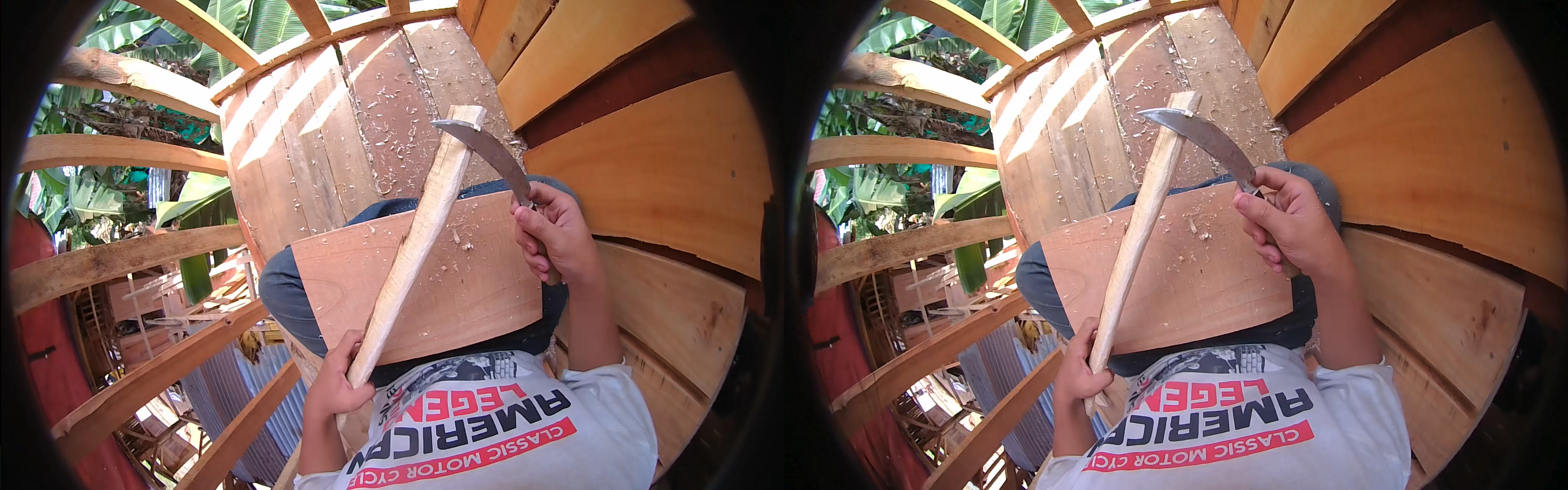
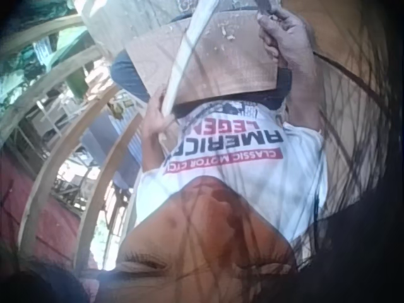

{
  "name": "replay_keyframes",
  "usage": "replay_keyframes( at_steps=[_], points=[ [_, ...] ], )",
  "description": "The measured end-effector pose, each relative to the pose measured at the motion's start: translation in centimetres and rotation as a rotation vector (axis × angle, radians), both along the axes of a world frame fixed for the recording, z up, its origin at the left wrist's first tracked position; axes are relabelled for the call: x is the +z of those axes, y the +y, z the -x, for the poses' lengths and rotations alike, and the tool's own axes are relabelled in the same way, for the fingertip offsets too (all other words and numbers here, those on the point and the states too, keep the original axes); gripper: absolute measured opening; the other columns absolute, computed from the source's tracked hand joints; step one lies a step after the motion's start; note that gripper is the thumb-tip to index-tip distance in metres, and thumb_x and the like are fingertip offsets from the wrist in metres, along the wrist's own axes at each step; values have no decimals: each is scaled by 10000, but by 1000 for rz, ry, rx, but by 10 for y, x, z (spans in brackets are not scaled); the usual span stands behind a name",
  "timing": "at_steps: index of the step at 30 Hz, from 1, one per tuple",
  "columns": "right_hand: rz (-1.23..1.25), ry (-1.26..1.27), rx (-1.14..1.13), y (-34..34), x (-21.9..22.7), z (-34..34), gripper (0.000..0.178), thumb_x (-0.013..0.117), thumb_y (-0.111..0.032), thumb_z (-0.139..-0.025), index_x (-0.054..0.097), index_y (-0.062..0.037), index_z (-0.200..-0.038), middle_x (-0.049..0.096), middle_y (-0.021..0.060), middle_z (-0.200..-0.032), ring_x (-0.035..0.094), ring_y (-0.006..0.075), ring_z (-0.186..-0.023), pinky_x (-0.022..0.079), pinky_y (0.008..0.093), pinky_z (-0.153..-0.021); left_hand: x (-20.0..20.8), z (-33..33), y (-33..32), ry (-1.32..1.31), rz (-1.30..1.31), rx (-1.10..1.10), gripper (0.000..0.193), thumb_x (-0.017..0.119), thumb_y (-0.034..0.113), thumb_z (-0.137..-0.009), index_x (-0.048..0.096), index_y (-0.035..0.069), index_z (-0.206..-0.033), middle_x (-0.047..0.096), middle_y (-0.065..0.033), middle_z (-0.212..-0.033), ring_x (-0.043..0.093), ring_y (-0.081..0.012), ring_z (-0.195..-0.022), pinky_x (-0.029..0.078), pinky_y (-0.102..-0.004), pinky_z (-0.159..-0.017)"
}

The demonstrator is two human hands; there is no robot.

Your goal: The person is sitting cross-legged on a wooden platform, using a curved knife to shave and shape a long piece of wood. They hold the wood with their left hand and use the knife with their right hand to remove thin strips of wood, creating shavings that fall onto a board placed on their lap.

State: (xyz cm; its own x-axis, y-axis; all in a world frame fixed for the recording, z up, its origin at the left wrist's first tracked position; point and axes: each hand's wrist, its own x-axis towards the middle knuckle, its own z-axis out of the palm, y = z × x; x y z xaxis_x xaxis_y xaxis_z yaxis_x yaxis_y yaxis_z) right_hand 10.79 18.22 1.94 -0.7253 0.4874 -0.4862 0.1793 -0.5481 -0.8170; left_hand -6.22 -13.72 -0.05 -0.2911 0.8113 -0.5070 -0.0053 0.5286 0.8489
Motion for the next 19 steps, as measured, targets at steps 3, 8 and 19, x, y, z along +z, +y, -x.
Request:
replay_keyframes(
  at_steps=[3, 8, 19],
  points=[
    [42, -26, 507, -20, 1, -2, 146, 637, -126, -920, 542, -38, -987, 479, -29, -557, 414, 23, -364, 344, 191, -330, -5, 2, 1, -6, -25, -34, 588, 620, 103, -557, 483, 12, -1121, 497, -65, -765, 457, -137, -700, 388, -257, -639],
    [-25, 16, 42, -3, -4, 4, 184, 688, -97, -873, 565, -50, -1000, 498, -51, -593, 430, 30, -371, 337, 208, -347, -2, 1, 1, 3, 23, -44, 605, 625, 117, -558, 483, 13, -1136, 508, -84, -785, 475, -155, -725, 406, -267, -669],
    [0, -13, 125, -4, -7, -15, 103, 557, -65, -926, 484, -73, -1000, 433, -32, -498, 398, 39, -342, 330, 217, -313, -9, -1, -10, -109, -4, 49, 599, 555, 82, -526, 463, 57, -1117, 398, 8, -751, 385, -116, -668, 334, -247, -611]
  ],
)
